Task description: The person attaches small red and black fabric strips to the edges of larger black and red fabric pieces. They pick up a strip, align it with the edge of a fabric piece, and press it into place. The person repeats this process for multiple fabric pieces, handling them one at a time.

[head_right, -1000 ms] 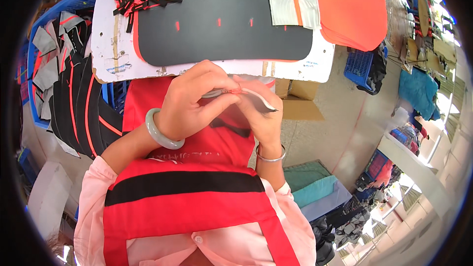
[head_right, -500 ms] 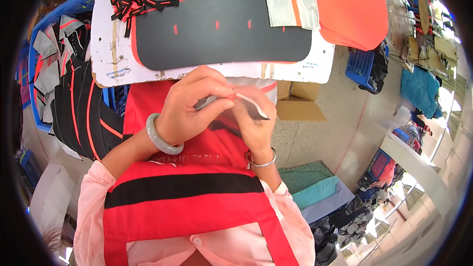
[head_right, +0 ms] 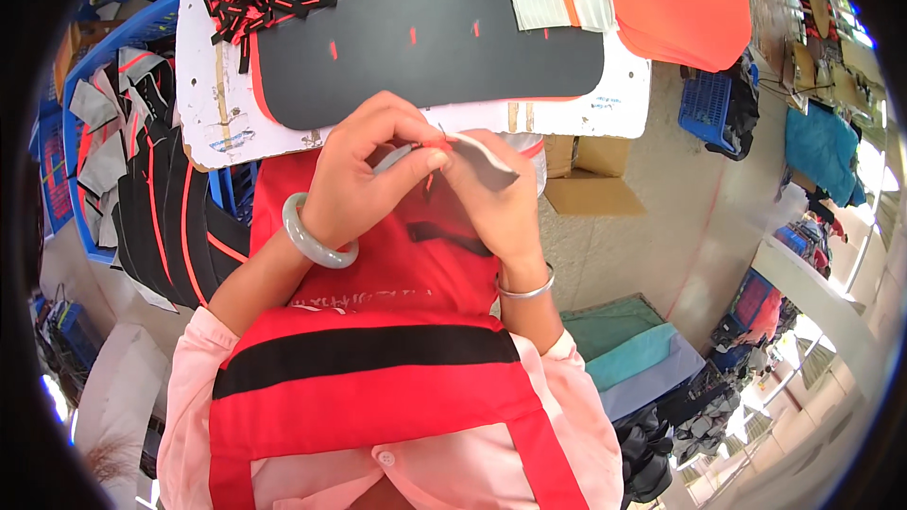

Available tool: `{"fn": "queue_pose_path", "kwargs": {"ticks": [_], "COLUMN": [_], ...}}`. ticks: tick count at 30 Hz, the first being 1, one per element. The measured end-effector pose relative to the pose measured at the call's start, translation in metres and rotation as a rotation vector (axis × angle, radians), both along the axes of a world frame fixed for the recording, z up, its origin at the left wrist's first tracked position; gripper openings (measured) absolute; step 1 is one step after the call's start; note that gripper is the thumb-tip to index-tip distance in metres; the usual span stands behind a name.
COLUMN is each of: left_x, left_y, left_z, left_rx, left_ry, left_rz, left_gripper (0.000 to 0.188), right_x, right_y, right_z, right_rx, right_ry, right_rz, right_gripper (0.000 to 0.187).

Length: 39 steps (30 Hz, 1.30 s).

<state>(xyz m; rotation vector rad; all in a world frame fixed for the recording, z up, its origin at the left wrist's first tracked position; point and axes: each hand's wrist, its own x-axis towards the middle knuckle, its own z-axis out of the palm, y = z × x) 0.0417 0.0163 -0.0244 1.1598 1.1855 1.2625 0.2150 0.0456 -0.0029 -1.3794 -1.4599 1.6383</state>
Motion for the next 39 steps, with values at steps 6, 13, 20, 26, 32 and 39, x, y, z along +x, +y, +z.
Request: {"fn": "queue_pose_path", "kwargs": {"ticks": [6, 13, 20, 26, 32, 39], "left_x": [-0.007, -0.008, -0.003, 0.003, 0.01, -0.008], "left_y": [0.011, 0.011, -0.008, -0.024, -0.027, -0.044], "left_z": [-0.008, -0.016, -0.015, -0.007, -0.004, 0.01], "left_rx": [-0.007, -0.065, 0.034, 0.103, 0.227, 0.184], "left_ry": [-0.043, -0.013, -0.051, -0.016, 0.083, 0.355], "left_rz": [0.0, 0.05, 0.124, -0.03, -0.01, -0.07], "left_gripper": [0.014, 0.018, 0.012, 0.02, 0.022, 0.023], "right_x": [-0.007, -0.013, -0.011, 0.013, 0.017, 0.011], "right_y": [0.023, 0.031, 0.009, -0.009, -0.015, -0.024], "right_z": [0.005, -0.004, 0.003, -0.002, -0.009, -0.013], "right_rx": [-0.055, -0.056, 0.012, 0.226, 0.37, 0.522], "right_ry": [-0.006, -0.008, -0.071, -0.029, 0.01, -0.085], "right_rz": [0.036, 0.043, 0.131, 0.175, 0.203, 0.323], "right_gripper": [0.026, 0.024, 0.016, 0.029, 0.027, 0.025]}}
